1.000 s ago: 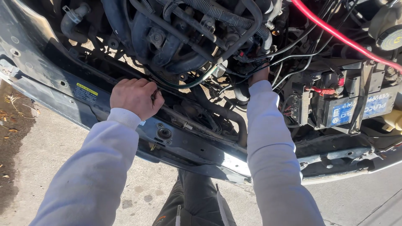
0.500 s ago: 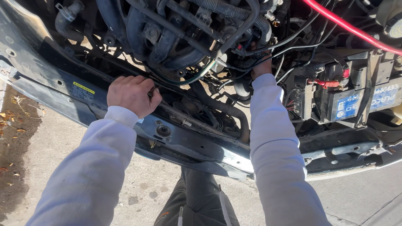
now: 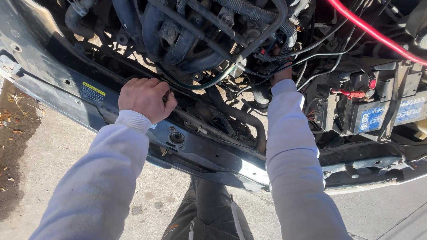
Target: The person works in the open engine bay of a car, reaching into the engine compartment with both hands to manipulate wiring, connectors and components near the battery. They briefly use a screwdriver and continue adjusting parts in the engine bay throughout the episode.
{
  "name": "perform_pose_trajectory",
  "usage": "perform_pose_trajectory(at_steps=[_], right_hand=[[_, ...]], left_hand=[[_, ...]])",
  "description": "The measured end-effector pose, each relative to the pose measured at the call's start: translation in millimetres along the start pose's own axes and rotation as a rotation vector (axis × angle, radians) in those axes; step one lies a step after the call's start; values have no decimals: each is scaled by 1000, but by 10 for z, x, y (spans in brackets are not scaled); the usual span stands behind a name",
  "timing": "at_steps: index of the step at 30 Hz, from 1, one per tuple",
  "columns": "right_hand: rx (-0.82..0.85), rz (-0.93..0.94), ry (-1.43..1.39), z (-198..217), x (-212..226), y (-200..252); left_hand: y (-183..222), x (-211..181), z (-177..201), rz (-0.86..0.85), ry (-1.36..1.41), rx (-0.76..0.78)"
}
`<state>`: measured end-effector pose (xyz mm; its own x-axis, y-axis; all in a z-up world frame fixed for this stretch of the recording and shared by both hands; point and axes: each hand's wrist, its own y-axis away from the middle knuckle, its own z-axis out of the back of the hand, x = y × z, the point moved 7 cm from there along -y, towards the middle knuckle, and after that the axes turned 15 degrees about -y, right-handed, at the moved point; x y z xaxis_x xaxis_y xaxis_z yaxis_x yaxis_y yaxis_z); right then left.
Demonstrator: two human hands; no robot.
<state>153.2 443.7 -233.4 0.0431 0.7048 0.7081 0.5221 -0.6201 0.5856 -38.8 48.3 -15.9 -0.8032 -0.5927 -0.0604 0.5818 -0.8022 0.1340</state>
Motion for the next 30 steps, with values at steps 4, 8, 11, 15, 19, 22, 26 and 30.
perform_pose_trajectory(at_steps=[4, 8, 11, 15, 19, 22, 26, 30], right_hand=[[64, 24, -2, 80, -15, -41], [62, 55, 31, 286, -104, -164], [72, 93, -93, 445, -122, -235], [6, 92, -66, 148, 16, -24], [-116, 29, 58, 68, -4, 46], [-26, 33, 15, 386, -173, -226], [59, 80, 38, 214, -85, -128], [112, 79, -128, 383, -126, -179]], left_hand=[[10, -6, -30, -9, -2, -19], [-3, -10, 17, -6, 5, 0], [-25, -20, -21, 8, 28, 78], [-2, -29, -14, -9, -3, -16], [-9, -16, -14, 1, 7, 25], [-15, -20, -24, 0, -48, 34], [-15, -26, -4, -6, -42, 12], [-14, -20, 8, 7, 4, 41]])
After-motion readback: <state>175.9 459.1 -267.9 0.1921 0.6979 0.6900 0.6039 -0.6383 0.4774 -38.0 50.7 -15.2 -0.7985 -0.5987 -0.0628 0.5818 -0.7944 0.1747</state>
